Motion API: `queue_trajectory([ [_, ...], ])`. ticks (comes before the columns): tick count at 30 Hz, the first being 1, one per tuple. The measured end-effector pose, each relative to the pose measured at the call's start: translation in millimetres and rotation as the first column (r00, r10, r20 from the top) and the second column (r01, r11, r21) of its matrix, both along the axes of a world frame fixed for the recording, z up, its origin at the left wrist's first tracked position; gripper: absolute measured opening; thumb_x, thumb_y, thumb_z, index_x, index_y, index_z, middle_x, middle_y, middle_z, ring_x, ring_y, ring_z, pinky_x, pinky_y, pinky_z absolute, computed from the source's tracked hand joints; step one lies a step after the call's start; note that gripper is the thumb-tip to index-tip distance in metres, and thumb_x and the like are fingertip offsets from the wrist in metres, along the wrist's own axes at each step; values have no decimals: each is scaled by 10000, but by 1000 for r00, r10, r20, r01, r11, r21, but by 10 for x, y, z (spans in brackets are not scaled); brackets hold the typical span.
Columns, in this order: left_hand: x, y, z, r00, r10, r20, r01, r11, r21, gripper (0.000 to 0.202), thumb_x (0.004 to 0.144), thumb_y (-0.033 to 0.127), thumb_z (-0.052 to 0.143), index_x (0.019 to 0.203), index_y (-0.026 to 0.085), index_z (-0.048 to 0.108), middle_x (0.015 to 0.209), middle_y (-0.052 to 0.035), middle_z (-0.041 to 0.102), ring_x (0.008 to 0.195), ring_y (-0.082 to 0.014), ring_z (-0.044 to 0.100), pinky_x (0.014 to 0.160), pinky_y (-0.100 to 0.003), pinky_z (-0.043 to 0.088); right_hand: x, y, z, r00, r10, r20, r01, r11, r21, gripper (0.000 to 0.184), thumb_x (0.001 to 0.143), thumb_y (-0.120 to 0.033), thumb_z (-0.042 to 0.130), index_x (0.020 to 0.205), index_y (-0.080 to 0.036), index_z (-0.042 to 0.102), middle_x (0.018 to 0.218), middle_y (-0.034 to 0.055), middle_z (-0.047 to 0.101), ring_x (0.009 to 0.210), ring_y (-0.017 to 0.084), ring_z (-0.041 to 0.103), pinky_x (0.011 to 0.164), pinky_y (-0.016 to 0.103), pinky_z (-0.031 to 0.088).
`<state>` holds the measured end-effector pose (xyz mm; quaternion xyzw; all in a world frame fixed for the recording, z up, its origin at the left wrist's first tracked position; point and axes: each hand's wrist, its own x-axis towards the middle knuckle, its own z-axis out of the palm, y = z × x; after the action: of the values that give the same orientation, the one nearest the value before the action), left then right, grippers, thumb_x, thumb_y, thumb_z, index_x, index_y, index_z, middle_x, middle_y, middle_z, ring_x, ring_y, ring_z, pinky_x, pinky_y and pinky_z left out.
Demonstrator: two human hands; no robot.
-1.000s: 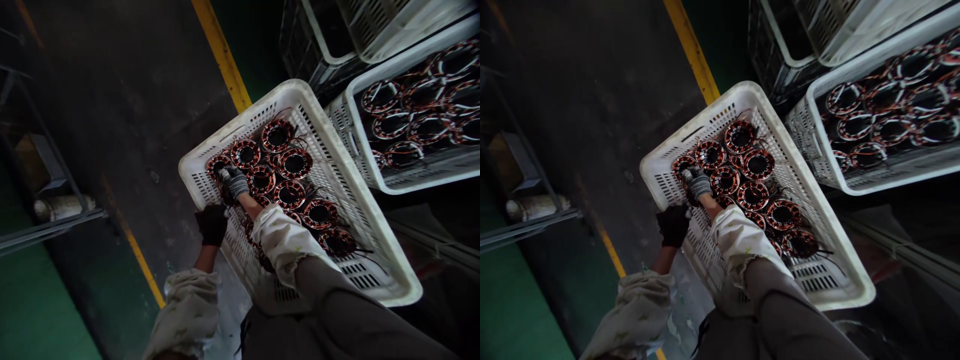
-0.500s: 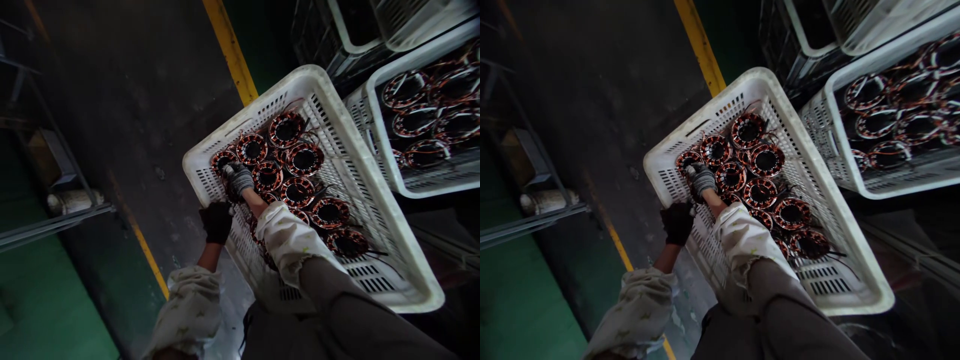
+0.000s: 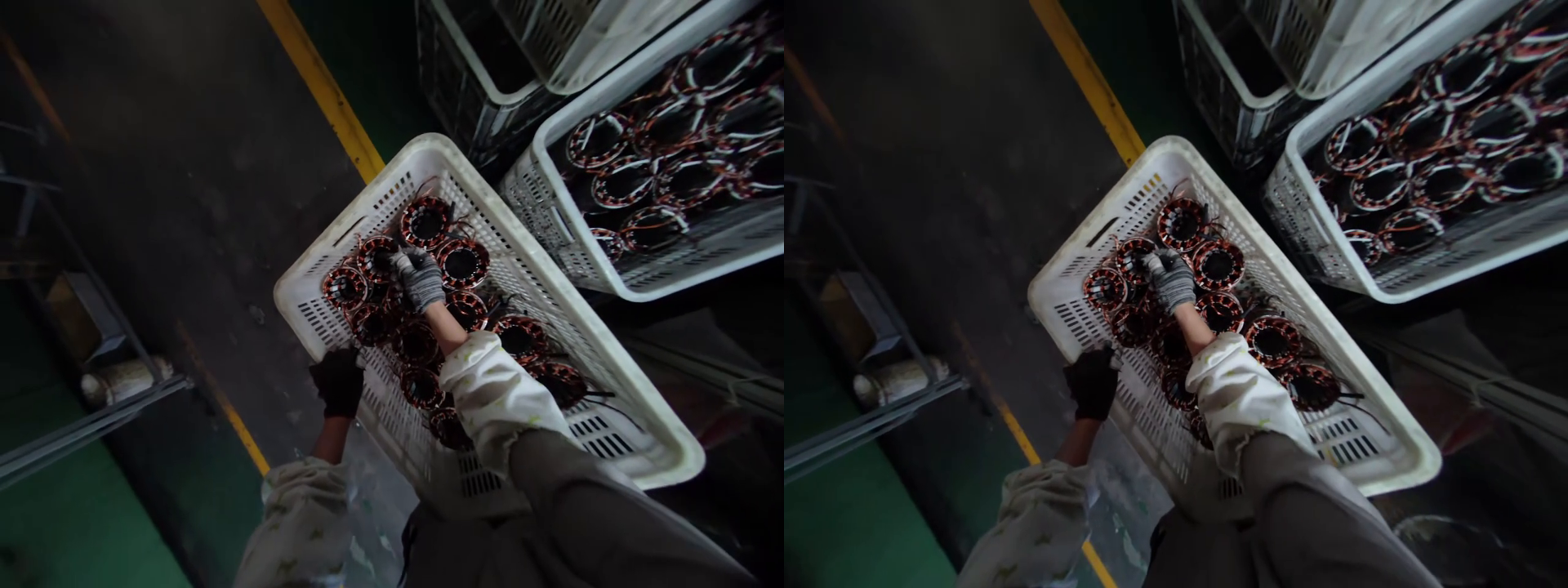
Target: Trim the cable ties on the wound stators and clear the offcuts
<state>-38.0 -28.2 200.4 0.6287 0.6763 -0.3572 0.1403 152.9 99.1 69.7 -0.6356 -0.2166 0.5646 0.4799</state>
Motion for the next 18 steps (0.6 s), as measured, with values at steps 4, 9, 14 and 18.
queue_trajectory([
  [4,-14,27,0,999,-5,-39,5,1000,12,410,1127,255,507,1354,233,847,1296,-145,831,1246,-362,702,916,-477,405,3,5,92,993,110,32,-112,993,49,301,1001,-494,753,1142,-231,798,1101,57,864,1021,221,806,1046,384,648],
  [9,-24,23,-6,998,-34,-47,35,999,29,415,1130,267,505,1353,249,855,1196,-155,829,1210,-362,707,870,-444,387,163,72,199,869,403,286,-386,915,-117,336,1072,-451,711,1320,-259,828,1227,55,872,1164,262,801,1151,420,599],
  [14,4,34,11,999,-14,-38,15,999,39,411,1129,253,495,1274,245,879,1229,-168,823,1218,-364,695,873,-438,375,260,203,263,711,603,362,-559,797,-229,355,1062,-474,744,1331,-272,856,1247,45,869,1178,279,790,1158,410,580],
  [18,7,32,28,1000,-6,13,5,999,39,414,1126,248,483,1259,245,875,1265,-171,826,1238,-378,680,885,-462,368,263,218,258,710,609,352,-575,791,-210,402,1087,-479,705,1396,-260,838,1306,46,862,1184,258,785,1118,374,594],
])
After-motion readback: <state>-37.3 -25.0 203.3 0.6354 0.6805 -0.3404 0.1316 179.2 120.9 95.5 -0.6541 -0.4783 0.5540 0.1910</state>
